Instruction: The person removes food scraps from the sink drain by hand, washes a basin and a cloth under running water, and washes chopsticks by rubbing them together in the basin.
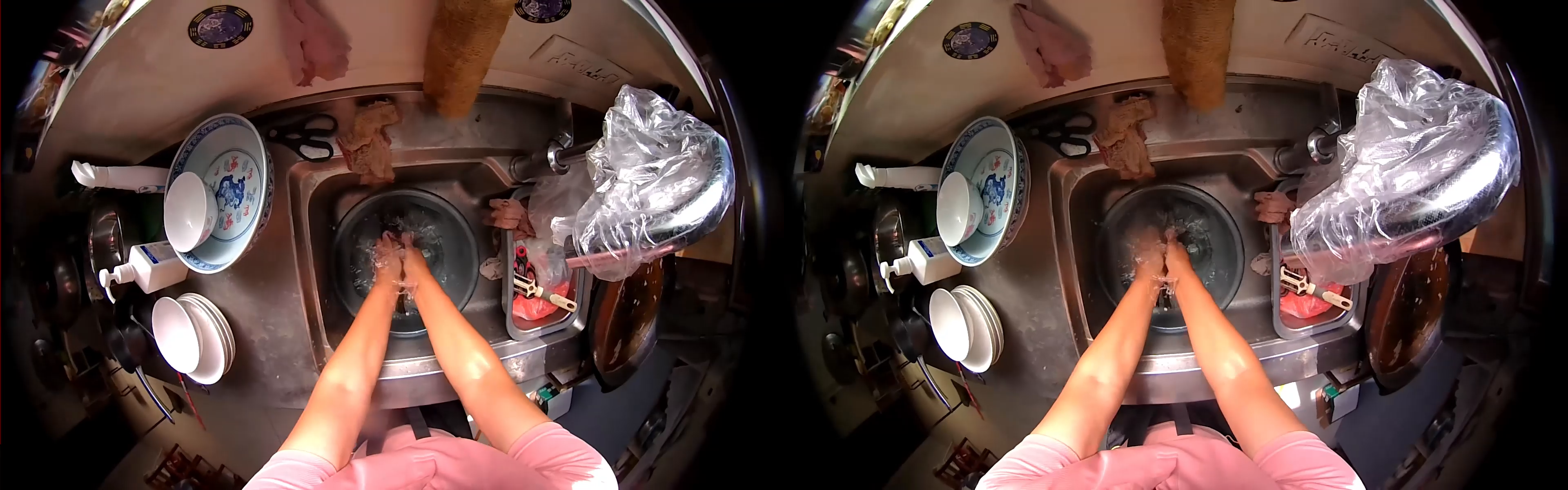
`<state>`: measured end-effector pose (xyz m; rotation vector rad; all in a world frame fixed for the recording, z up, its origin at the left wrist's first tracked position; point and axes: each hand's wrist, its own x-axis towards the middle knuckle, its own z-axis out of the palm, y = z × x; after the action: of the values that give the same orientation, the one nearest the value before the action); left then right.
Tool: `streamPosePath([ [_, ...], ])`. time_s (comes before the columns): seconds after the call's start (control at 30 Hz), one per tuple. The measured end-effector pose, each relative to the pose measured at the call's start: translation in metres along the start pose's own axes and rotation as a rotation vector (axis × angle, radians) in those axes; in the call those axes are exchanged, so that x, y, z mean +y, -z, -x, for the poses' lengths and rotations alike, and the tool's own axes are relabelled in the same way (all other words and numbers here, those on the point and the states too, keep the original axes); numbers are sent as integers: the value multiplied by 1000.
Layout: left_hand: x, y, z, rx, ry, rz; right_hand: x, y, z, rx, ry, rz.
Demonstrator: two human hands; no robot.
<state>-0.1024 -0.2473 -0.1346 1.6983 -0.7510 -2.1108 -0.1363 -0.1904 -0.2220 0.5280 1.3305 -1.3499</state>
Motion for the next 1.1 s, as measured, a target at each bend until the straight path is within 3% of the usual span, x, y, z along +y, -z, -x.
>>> streamPosePath([
  [0.07,0,5,2,-164,-181,-180,-35,-28,72,-197,168,-249],
  [0.1,18,2,28,-161,-373,-363,-52,-38,108,-215,198,-261],
  [0.13,35,0,57,-153,-571,-545,-59,-44,134,-226,338,-160],
  [0.2,43,5,86,-181,-922,-533,-59,-44,162,-235,525,9],
  [0.27,54,10,112,-222,-885,-545,-58,-35,181,-242,750,280],
  [0.4,52,28,110,-200,-928,-612,-46,-8,165,-274,975,636],
  [0.43,42,29,102,-279,-801,-555,-37,-4,158,-284,835,593],
  [0.47,36,29,98,-357,-672,-495,-34,-5,160,-285,830,594],
  [0.5,30,27,95,-269,-931,-620,-32,-6,162,-294,814,655],
  [0.63,27,20,102,-149,-919,-648,-22,-10,160,-222,839,1002],
  [0.8,68,3,168,-360,-1089,-726,-36,-28,190,-170,1028,1076],
  [0.87,83,1,197,-375,-1134,-712,-43,-28,210,-143,1088,1100],
  [0.97,90,8,226,-376,-1030,-662,-44,-29,235,-111,1159,1124],
  [1.1,103,23,251,-420,-1130,-695,-39,-40,263,-93,1257,1142],
])
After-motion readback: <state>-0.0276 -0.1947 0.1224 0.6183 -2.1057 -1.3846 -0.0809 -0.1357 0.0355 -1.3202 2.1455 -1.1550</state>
